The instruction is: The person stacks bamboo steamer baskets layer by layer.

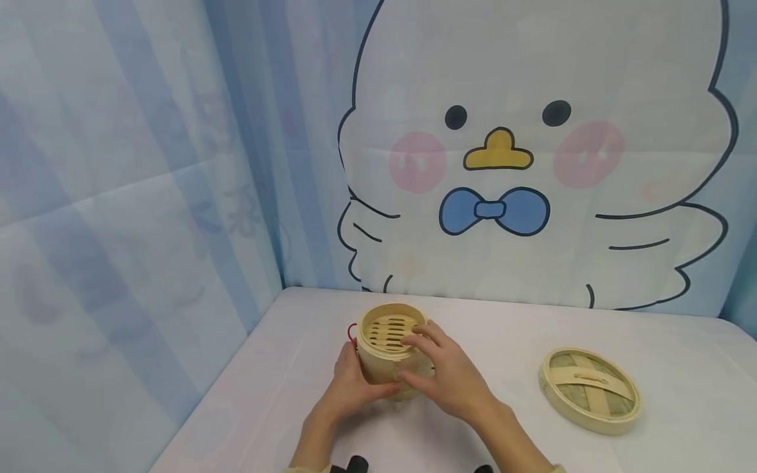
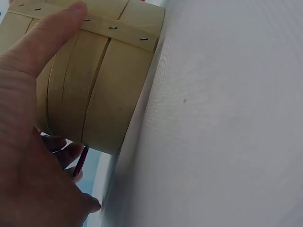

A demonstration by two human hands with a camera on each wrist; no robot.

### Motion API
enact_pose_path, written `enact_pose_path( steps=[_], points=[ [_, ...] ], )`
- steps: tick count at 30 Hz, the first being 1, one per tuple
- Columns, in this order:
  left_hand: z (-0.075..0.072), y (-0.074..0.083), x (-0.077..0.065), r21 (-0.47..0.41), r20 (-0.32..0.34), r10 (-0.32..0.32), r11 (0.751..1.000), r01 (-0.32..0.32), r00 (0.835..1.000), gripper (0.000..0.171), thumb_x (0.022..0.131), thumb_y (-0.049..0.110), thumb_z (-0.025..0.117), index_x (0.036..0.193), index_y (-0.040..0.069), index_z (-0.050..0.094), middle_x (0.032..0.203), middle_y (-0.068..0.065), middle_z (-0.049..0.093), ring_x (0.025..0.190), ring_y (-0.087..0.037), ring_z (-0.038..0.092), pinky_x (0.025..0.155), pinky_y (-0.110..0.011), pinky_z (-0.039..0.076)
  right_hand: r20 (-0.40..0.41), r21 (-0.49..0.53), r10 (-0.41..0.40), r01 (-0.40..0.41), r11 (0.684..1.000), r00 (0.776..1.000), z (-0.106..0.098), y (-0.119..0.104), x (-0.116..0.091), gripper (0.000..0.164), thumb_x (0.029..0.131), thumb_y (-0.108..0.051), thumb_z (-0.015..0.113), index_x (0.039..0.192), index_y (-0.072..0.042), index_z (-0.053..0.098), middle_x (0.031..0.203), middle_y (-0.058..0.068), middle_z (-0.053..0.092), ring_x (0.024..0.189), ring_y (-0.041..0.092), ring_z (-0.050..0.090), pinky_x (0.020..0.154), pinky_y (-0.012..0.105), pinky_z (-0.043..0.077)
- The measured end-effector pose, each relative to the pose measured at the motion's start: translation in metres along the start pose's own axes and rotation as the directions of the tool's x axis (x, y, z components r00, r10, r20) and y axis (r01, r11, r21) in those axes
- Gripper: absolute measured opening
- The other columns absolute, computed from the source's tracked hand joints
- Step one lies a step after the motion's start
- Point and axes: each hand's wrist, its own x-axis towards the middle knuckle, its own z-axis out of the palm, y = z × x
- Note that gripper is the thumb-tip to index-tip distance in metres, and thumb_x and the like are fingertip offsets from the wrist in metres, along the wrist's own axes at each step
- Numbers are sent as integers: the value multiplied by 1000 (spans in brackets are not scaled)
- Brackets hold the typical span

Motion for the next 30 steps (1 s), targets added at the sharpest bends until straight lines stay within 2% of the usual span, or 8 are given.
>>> enact_pose_path(
  steps=[3,8,16,22,25,30],
  points=[
    [-2,1,-1,42,-7,-43,998,43,999,112,67,41,95,143,-8,29,137,-25,43,132,-43,40,108,-60,36,18,-23,3,-2,1000,1000,-3,1,-2,50,79,-22,88,124,-11,69,135,17,58,135,48,43,101,63,43],
    [-10,1,-1,37,-28,-84,996,85,996,126,66,43,95,153,-8,18,151,-29,30,140,-48,29,109,-65,32,41,-43,7,-5,999,999,-12,1,-3,55,81,-27,87,130,-12,67,144,16,53,137,48,40,101,65,42],
    [-20,5,0,30,-46,-74,997,75,996,129,67,43,94,156,-5,13,158,-31,20,145,-49,22,111,-65,28,80,-84,72,-65,994,994,-29,5,-11,60,83,-33,85,137,-18,64,150,11,48,141,46,35,101,66,41],
    [-24,10,1,5,-49,-89,996,89,995,132,67,46,94,159,1,10,162,-27,12,148,-46,17,112,-65,27,71,-115,52,-43,992,996,-38,9,-19,62,82,-34,85,138,-17,63,150,11,48,139,48,38,99,68,42],
    [-25,13,2,-14,-49,-88,996,87,995,133,67,46,94,160,3,9,163,-24,10,149,-45,15,112,-65,26,76,-121,71,-62,991,995,-41,10,-24,64,83,-35,84,140,-19,61,150,10,48,139,48,37,100,68,41],
    [-24,19,2,-58,-71,-49,997,45,996,131,68,43,94,160,4,10,163,-23,11,149,-44,15,113,-64,24,87,-128,122,-110,986,989,-50,12,-29,67,84,-37,83,144,-22,58,152,10,46,140,47,36,99,70,40]
  ],
)
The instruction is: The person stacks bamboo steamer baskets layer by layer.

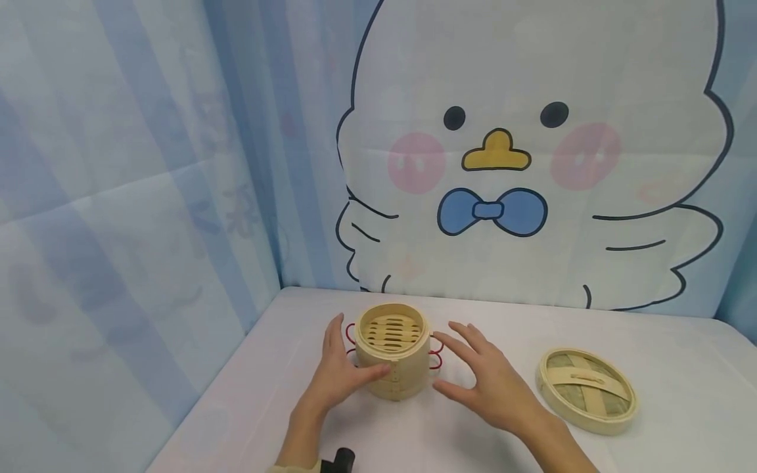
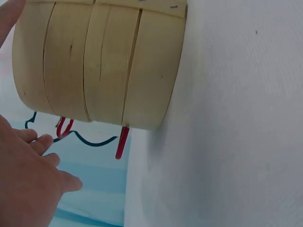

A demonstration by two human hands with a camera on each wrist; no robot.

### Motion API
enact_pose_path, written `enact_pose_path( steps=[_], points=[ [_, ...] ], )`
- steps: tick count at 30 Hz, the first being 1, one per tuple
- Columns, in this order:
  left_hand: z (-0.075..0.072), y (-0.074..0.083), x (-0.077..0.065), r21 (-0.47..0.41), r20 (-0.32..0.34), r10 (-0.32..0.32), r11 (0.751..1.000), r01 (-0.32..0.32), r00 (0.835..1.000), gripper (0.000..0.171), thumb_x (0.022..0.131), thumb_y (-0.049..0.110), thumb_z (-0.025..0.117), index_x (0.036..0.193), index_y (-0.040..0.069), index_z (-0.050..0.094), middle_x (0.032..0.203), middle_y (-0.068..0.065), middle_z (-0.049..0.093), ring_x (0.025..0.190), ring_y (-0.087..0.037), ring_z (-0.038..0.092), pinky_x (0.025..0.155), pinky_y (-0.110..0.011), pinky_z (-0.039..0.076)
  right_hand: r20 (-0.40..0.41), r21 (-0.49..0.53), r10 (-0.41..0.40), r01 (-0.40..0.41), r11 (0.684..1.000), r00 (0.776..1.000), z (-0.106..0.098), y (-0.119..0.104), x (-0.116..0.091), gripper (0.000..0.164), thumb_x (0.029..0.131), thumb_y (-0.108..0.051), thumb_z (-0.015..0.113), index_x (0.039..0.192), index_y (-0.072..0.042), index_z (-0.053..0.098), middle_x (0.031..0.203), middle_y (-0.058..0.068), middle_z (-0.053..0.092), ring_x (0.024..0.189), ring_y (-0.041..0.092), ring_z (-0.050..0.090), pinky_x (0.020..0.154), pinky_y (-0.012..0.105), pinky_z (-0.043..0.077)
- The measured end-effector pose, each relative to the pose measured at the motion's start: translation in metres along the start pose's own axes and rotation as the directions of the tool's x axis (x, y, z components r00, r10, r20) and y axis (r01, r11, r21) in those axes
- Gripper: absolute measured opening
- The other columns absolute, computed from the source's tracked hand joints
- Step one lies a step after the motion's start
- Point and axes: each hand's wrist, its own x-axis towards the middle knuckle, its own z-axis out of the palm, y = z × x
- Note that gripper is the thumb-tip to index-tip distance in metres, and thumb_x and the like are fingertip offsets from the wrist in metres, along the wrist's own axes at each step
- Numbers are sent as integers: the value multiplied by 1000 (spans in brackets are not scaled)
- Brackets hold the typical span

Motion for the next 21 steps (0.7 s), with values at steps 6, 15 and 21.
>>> enact_pose_path(
  steps=[6,15,21],
  points=[
    [7,6,-1,-50,-10,41,998,-41,999,126,69,41,94,160,8,13,164,-20,13,150,-42,15,114,-65,22,-14,-19,8,-9,1000,1000,-13,5,-3,69,85,-38,82,147,-20,55,153,12,45,140,48,35,100,71,39],
    [16,9,-2,-40,-6,73,997,-73,997,124,70,40,93,160,6,13,164,-20,13,150,-41,16,114,-64,21,-36,-77,64,-67,995,997,-36,16,-9,73,85,-37,82,148,-15,52,153,16,43,140,48,35,100,71,39],
    [17,8,-2,-31,-6,91,995,-91,996,121,72,40,91,159,5,14,163,-20,16,149,-40,18,115,-62,21,-68,-110,102,-109,988,992,-49,27,-17,73,86,-33,82,148,-10,50,152,19,41,134,45,42,97,67,43]
  ],
)
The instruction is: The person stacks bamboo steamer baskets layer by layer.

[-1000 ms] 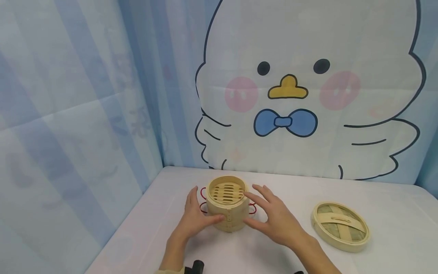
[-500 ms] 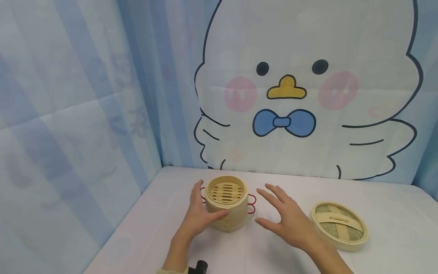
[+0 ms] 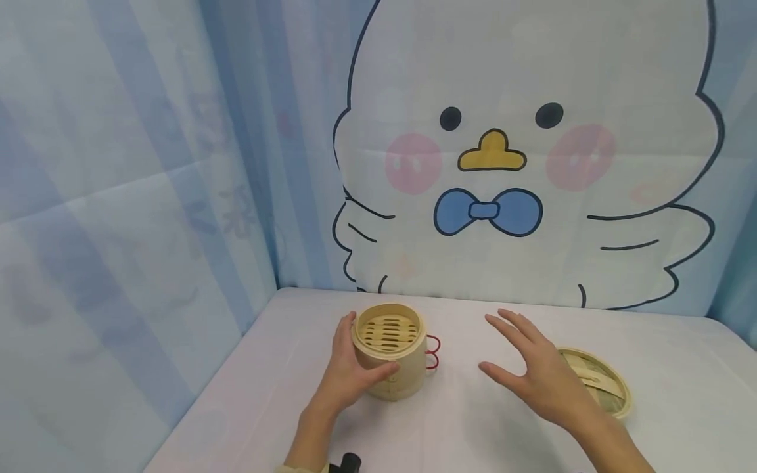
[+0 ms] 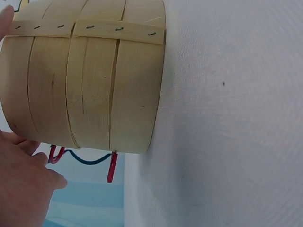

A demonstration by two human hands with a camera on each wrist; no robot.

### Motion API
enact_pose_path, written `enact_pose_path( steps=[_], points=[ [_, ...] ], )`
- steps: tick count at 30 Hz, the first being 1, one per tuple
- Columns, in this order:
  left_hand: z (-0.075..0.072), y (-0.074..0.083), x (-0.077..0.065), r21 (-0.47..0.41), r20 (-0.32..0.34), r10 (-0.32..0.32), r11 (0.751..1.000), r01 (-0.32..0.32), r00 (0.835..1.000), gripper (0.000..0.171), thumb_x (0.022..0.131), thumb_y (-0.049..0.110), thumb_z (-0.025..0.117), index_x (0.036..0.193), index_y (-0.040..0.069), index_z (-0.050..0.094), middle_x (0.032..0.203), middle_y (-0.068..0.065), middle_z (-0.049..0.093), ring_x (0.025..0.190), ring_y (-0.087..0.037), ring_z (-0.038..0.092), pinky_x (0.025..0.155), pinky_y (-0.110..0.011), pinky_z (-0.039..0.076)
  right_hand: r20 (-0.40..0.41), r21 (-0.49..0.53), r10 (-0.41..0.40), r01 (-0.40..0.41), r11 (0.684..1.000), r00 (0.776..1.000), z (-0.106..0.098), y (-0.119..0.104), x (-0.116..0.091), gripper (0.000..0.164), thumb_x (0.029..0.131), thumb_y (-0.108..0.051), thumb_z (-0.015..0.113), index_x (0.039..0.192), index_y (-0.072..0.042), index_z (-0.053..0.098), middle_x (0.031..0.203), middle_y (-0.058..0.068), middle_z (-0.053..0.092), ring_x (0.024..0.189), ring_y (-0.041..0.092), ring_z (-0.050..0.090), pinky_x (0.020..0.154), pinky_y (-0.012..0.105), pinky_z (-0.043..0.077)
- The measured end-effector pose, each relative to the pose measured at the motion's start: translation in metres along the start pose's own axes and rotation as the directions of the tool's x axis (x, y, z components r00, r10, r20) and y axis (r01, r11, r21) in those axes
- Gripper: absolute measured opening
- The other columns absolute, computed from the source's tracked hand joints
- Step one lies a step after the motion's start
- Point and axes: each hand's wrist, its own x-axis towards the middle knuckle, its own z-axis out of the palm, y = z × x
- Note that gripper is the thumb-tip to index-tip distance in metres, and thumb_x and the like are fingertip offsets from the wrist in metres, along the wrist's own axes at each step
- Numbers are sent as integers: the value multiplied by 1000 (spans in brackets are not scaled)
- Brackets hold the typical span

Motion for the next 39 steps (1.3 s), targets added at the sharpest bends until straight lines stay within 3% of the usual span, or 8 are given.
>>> enact_pose_path(
  steps=[4,10,16,26,39],
  points=[
    [-1,0,0,1,-7,3,1000,-3,1000,120,73,39,91,159,6,14,163,-20,16,149,-40,18,115,-61,21,-35,-8,3,-3,1000,999,-4,10,-6,72,86,-32,82,146,-8,51,150,21,42,130,46,47,95,66,46],
    [0,1,-1,5,-13,12,1000,-12,1000,119,74,40,90,159,4,15,162,-21,18,149,-41,19,115,-62,22,-8,-36,80,-80,996,997,-14,25,-12,76,88,-41,79,149,-9,47,153,23,38,131,50,43,96,70,42],
    [0,0,-1,7,-9,8,1000,-8,1000,118,75,40,89,158,1,14,161,-23,19,148,-42,20,114,-64,23,-20,-77,115,-117,990,993,-23,45,-16,78,87,-38,80,148,-5,46,150,26,38,127,54,43,92,74,41],
    [-1,-2,0,17,2,-38,999,38,999,119,75,44,88,158,1,15,162,-23,17,149,-41,18,114,-63,22,51,-101,221,-215,971,974,-29,75,-22,79,92,-40,74,151,0,39,150,33,33,130,59,36,96,77,33],
    [0,-6,2,-14,8,-12,1000,12,1000,118,74,43,89,157,1,17,158,-21,24,147,-39,24,115,-62,23,129,-164,273,-251,954,953,-29,105,-28,77,93,-45,71,144,6,43,142,38,38,125,62,39,93,76,37]
  ],
)
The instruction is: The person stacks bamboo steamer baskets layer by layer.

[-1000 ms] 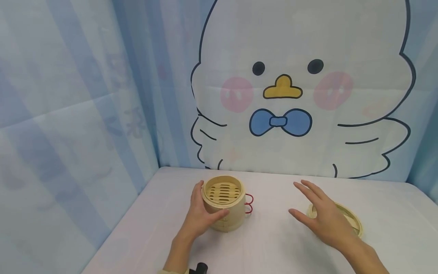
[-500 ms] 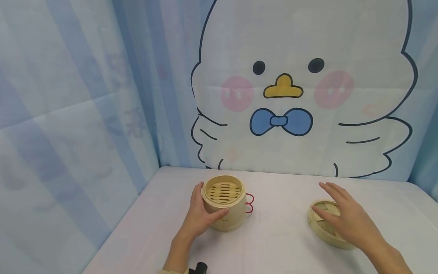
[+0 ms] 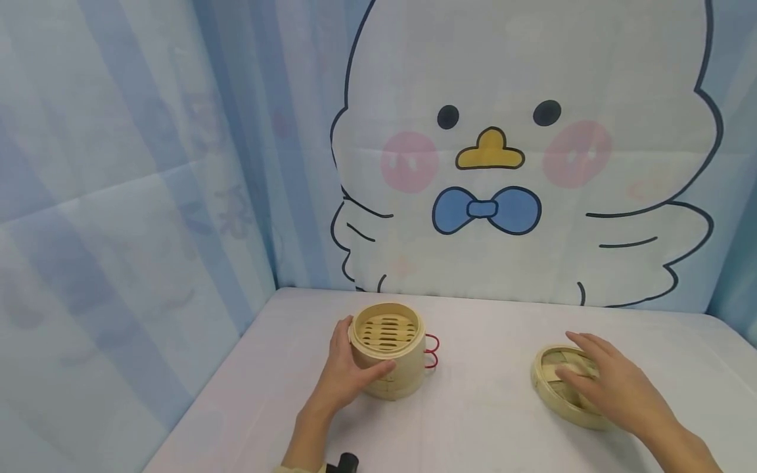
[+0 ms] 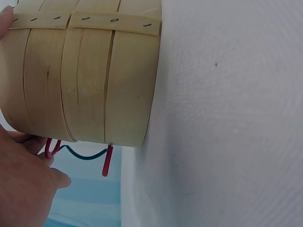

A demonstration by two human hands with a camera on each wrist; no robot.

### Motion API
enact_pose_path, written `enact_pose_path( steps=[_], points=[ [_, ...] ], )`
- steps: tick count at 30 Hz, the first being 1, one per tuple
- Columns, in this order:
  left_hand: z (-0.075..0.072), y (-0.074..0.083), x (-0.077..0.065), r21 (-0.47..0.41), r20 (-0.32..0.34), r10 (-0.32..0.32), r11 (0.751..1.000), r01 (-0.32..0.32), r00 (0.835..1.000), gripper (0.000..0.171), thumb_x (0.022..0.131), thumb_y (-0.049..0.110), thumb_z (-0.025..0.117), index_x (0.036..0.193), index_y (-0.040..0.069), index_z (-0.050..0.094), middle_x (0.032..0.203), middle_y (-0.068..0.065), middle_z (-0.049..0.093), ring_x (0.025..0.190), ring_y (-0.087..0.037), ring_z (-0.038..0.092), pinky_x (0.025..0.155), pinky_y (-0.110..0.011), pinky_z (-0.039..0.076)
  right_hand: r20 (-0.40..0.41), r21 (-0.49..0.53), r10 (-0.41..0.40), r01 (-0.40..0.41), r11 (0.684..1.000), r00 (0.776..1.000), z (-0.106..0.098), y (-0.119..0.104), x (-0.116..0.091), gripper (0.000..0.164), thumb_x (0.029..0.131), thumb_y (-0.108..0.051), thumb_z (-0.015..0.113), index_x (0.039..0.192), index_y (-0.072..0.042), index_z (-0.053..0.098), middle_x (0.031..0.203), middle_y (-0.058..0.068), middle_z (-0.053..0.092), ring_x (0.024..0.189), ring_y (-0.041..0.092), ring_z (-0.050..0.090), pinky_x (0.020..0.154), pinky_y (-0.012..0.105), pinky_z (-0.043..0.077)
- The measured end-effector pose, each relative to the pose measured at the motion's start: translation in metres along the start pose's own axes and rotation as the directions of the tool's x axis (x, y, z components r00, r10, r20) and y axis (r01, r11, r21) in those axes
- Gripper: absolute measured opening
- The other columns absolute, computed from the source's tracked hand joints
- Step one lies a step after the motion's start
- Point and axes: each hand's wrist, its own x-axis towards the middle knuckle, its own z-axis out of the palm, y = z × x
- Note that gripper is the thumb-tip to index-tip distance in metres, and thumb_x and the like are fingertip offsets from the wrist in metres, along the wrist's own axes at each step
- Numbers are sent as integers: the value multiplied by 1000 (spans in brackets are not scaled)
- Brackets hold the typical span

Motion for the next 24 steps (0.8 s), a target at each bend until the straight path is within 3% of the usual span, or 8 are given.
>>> enact_pose_path(
  steps=[9,18,24],
  points=[
    [-1,1,0,4,2,0,1000,0,1000,117,74,43,89,157,0,17,157,-21,26,146,-39,25,114,-62,25,69,-61,11,-7,998,998,4,16,2,72,91,-47,72,138,2,52,133,36,48,115,61,49,85,73,43],
    [-1,1,0,0,8,-2,1000,2,1000,117,75,44,88,157,1,17,157,-21,26,146,-39,25,114,-63,24,122,-73,-13,22,997,992,5,27,2,65,89,-42,75,128,8,60,125,37,55,113,60,51,86,70,44],
    [-1,2,-1,5,8,-13,1000,13,1000,118,75,44,88,157,0,16,159,-21,24,147,-39,24,114,-63,24,153,-65,-9,19,998,988,7,31,3,57,89,-39,76,124,5,65,126,36,57,116,60,50,90,69,44]
  ],
)
